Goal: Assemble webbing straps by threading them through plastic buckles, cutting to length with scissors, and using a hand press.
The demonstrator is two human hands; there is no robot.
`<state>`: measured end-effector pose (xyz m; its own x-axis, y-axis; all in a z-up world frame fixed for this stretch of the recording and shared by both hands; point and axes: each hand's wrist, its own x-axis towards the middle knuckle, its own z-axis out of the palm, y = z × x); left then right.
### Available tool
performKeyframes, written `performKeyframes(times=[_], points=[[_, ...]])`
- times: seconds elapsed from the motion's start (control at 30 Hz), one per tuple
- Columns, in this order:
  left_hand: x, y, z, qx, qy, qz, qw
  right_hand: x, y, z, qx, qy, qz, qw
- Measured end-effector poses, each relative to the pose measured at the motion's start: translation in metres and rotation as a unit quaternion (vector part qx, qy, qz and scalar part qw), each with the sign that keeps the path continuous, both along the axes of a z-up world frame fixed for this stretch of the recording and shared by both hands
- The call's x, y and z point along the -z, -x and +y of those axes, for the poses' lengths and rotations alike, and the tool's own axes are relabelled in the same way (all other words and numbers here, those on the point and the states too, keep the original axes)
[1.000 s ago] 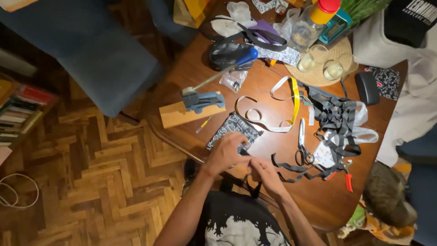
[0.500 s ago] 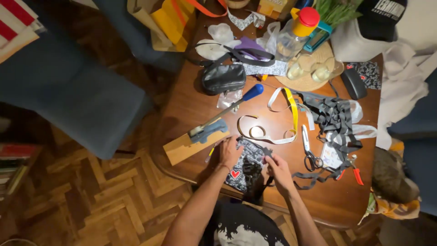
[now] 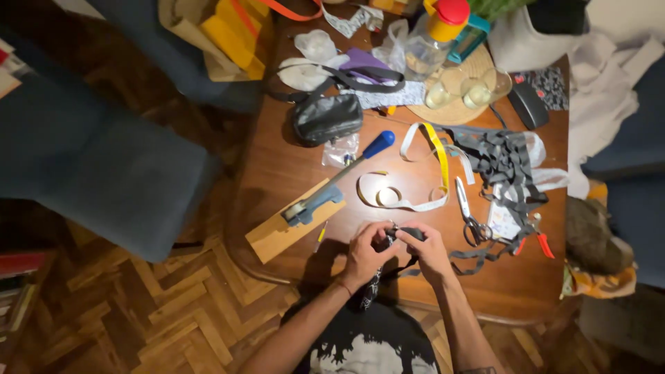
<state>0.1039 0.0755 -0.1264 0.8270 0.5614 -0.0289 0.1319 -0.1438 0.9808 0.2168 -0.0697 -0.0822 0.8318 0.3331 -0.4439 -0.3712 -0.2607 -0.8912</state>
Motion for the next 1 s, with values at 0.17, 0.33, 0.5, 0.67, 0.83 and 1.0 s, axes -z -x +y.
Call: performKeyframes(times=[0.17,0.33,0.5,0.67,0.83,1.0], points=[[-0.042,0.001,0.021,0.119,-0.001,-0.116,0.986,-0.016,0.000,-0.013,-0.006,-0.029,0.020,0.999],[-0.038,-0.009,0.017,0.182,0.025,-0.102,0.978,-0.038,0.000,-0.017,-0.010,-0.070,0.051,0.996],[-0.062,-0.016,0.020,0.211,0.049,-0.143,0.966,-0.039,0.002,-0.028,0.004,-0.119,0.096,0.988],[-0.043,-0.015,0.005,0.163,0.247,-0.162,0.941,-0.073,-0.006,-0.028,-0.010,-0.069,0.012,0.998],[-0.016,-0.002,0.024,0.161,0.317,-0.181,0.917,-0.067,-0.029,-0.055,-0.006,-0.028,-0.032,0.999],[-0.003,0.012,0.038,0.165,0.381,-0.219,0.883,-0.069,-0.024,-0.066,-0.075,0.003,0.000,0.997]])
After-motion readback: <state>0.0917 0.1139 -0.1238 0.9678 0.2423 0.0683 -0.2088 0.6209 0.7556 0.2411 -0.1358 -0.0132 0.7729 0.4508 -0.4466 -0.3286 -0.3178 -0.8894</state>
